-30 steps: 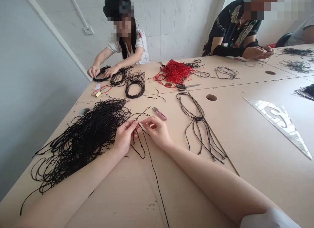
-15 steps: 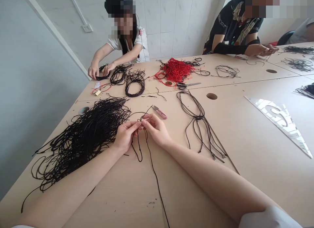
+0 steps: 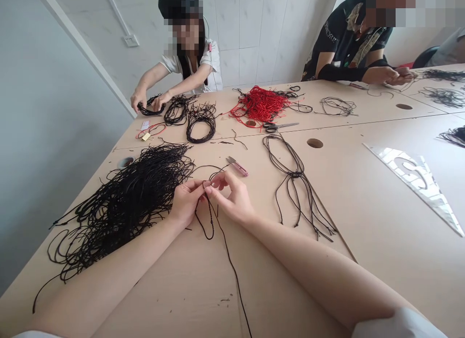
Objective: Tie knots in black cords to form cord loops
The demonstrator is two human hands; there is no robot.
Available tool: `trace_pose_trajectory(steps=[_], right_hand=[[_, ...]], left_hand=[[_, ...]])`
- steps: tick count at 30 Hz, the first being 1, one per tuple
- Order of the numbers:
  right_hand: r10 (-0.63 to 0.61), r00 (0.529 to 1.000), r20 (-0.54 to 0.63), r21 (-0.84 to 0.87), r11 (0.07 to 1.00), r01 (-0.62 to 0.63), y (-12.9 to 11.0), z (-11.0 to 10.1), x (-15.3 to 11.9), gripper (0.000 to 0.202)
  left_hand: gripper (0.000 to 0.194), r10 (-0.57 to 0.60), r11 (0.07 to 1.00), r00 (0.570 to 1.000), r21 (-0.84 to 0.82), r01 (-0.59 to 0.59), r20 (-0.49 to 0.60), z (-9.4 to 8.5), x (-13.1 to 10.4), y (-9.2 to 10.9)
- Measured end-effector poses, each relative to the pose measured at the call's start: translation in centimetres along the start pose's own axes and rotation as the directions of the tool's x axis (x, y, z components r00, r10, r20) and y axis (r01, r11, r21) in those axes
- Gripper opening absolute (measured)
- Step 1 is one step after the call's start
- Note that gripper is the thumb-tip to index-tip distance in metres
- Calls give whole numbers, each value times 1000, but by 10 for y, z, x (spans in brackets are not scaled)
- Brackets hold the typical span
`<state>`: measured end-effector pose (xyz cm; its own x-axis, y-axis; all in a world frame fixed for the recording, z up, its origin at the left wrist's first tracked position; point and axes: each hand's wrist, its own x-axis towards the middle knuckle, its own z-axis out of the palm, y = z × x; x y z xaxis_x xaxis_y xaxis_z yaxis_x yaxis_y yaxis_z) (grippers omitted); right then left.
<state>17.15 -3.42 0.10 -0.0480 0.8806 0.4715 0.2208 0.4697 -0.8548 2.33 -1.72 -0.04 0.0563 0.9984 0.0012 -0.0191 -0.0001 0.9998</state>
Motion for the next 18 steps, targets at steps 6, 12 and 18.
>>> trace_pose_trajectory(steps=[6,12,18], right_hand=[[-55,996,68,-44,997,58,1,7,-4,11],[-66,990,-122,-141,989,48,12,0,6,9],[-107,990,-92,-173,981,90,18,-5,11,6]], left_hand=[[23,19,998,999,63,-17,-31,-1,0,-2],[23,10,1000,1000,6,-10,-12,0,1,2],[23,-32,997,997,-70,37,68,1,0,3]])
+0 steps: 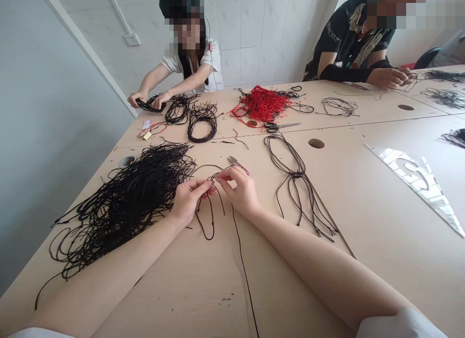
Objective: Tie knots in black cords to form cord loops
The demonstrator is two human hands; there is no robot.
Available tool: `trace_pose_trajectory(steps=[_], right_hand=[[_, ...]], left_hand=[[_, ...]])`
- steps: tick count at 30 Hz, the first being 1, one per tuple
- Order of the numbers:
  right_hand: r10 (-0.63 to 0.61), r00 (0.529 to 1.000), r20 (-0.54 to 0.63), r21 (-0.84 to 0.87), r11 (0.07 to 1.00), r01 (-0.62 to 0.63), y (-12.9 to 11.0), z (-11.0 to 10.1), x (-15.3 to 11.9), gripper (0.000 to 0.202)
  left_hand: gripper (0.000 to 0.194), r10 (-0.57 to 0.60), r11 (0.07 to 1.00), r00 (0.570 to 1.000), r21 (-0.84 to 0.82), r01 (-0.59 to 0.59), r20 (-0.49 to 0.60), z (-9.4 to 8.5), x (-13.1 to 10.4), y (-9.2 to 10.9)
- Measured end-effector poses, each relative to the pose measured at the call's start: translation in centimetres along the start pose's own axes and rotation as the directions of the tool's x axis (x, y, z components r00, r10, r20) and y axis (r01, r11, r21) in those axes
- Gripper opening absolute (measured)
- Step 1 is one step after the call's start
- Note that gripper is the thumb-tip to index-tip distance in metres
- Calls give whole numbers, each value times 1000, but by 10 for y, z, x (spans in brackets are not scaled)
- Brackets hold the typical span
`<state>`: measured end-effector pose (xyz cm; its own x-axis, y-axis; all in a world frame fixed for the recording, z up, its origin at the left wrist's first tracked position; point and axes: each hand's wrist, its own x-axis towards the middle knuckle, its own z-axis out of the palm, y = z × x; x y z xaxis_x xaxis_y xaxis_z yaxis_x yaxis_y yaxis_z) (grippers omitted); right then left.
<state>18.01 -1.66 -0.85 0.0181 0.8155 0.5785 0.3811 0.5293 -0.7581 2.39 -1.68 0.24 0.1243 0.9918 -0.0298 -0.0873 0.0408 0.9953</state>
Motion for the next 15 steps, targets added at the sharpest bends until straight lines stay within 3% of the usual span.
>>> trace_pose_trajectory(steps=[8,15], right_hand=[[-133,988,77,-6,991,134,-1,-2,-2,10],[-236,971,41,-83,968,239,6,-1,-3,18]], left_hand=[[20,-57,991,997,-118,63,55,-1,0,-1],[18,-93,977,993,-186,106,78,-4,3,2]])
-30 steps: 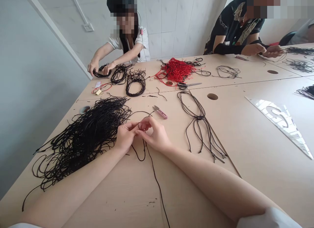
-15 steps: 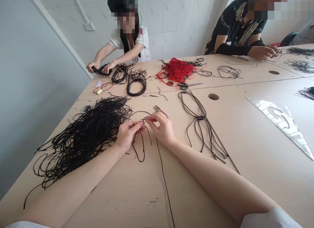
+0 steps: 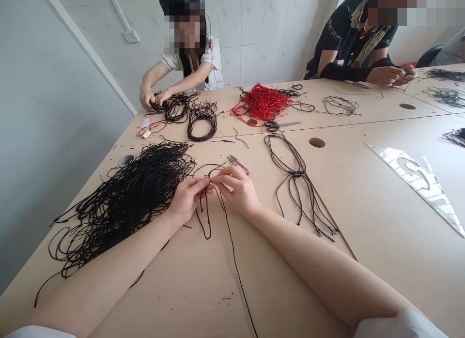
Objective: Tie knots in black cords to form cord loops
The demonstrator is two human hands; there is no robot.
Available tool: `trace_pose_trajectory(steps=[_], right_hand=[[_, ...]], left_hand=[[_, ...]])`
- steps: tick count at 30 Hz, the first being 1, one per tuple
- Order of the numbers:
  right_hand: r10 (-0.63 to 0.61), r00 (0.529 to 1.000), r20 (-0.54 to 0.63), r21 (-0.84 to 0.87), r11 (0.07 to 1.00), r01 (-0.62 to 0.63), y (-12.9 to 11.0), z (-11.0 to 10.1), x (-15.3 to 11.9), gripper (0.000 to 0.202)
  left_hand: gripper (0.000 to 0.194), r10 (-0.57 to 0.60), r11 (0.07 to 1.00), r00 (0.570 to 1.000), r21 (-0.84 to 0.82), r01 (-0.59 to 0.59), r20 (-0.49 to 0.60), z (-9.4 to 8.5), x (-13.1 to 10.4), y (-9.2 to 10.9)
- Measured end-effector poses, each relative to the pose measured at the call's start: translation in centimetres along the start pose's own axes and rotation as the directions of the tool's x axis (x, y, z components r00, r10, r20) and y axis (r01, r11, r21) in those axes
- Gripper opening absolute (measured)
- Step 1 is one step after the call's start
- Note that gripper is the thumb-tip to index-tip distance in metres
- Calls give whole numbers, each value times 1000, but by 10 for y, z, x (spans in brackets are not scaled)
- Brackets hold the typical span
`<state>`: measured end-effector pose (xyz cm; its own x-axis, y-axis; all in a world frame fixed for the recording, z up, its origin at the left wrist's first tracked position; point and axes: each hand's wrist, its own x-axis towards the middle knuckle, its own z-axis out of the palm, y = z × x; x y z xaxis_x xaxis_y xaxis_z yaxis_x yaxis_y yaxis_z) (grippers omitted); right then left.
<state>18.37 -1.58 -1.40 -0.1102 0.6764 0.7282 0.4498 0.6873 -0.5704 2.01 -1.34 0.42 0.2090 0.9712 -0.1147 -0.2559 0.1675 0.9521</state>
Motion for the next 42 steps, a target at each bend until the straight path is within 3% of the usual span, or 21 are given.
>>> trace_pose_trajectory(steps=[8,14,22,24,27,31,38,42], right_hand=[[-74,996,58,-232,969,86,-3,0,-5,23],[-2,996,90,-184,983,18,-4,1,-8,18],[111,991,70,-8,994,-111,-12,0,-4,16],[225,973,51,100,968,-229,-15,1,-2,13],[437,899,34,329,844,-423,-16,4,1,17],[587,808,53,518,675,-525,-12,6,2,22],[534,842,73,301,793,-529,-7,6,2,16],[527,843,111,266,801,-536,-7,7,2,17]], left_hand=[[14,-41,996,998,-75,38,-36,1,2,5],[14,7,1000,997,-8,-8,-77,0,3,1],[17,81,990,996,120,-75,-43,0,2,-1],[17,88,987,996,139,-84,-23,1,1,-1],[18,96,982,995,164,-95,4,2,0,0],[17,74,985,997,158,-73,-5,2,0,-1],[20,110,984,992,146,-101,-58,3,0,-3],[20,129,983,988,143,-117,-82,3,0,-3]])
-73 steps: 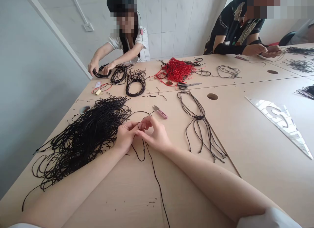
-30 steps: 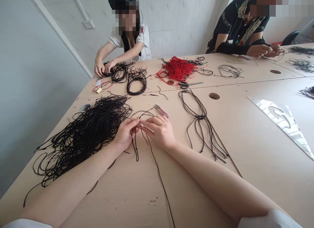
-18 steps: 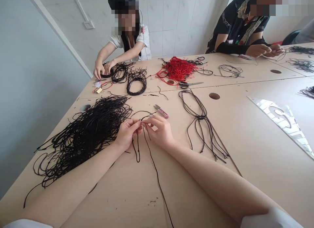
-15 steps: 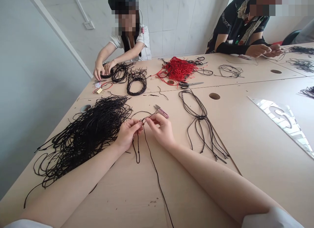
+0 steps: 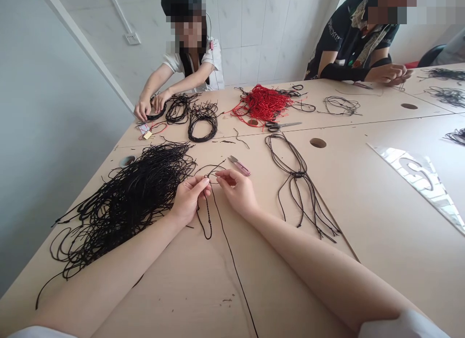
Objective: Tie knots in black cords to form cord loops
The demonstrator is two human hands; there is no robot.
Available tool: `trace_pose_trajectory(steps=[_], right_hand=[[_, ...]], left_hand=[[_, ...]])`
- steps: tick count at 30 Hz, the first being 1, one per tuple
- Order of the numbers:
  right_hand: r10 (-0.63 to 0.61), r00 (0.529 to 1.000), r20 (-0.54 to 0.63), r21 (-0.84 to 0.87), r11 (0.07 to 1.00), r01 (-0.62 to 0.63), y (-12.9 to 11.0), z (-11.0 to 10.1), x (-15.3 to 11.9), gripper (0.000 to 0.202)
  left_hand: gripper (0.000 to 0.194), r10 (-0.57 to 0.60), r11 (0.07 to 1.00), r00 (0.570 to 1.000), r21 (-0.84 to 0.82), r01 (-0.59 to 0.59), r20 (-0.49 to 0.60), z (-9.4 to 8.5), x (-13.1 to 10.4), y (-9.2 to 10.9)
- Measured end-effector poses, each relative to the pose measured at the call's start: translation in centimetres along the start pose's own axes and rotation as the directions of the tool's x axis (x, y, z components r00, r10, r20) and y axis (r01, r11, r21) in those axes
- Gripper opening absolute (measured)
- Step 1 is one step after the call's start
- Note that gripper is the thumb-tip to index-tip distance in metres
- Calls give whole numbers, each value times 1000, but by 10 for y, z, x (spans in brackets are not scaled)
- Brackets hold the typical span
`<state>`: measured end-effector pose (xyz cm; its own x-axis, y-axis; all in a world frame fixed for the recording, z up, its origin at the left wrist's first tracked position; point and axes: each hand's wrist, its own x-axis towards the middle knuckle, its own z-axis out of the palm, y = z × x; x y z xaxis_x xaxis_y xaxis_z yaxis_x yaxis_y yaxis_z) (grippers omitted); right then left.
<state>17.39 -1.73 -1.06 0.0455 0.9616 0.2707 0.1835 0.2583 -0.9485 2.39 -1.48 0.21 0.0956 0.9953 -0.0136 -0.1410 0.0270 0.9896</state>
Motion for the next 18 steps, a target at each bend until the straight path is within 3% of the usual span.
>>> trace_pose_trajectory(steps=[12,18], right_hand=[[15,1000,-27,-115,993,-18,3,-2,2,16],[22,999,37,41,999,-24,4,-3,3,18]], left_hand=[[19,-41,999,997,-15,43,69,-1,1,1],[18,-69,994,990,-75,79,121,-3,1,0]])
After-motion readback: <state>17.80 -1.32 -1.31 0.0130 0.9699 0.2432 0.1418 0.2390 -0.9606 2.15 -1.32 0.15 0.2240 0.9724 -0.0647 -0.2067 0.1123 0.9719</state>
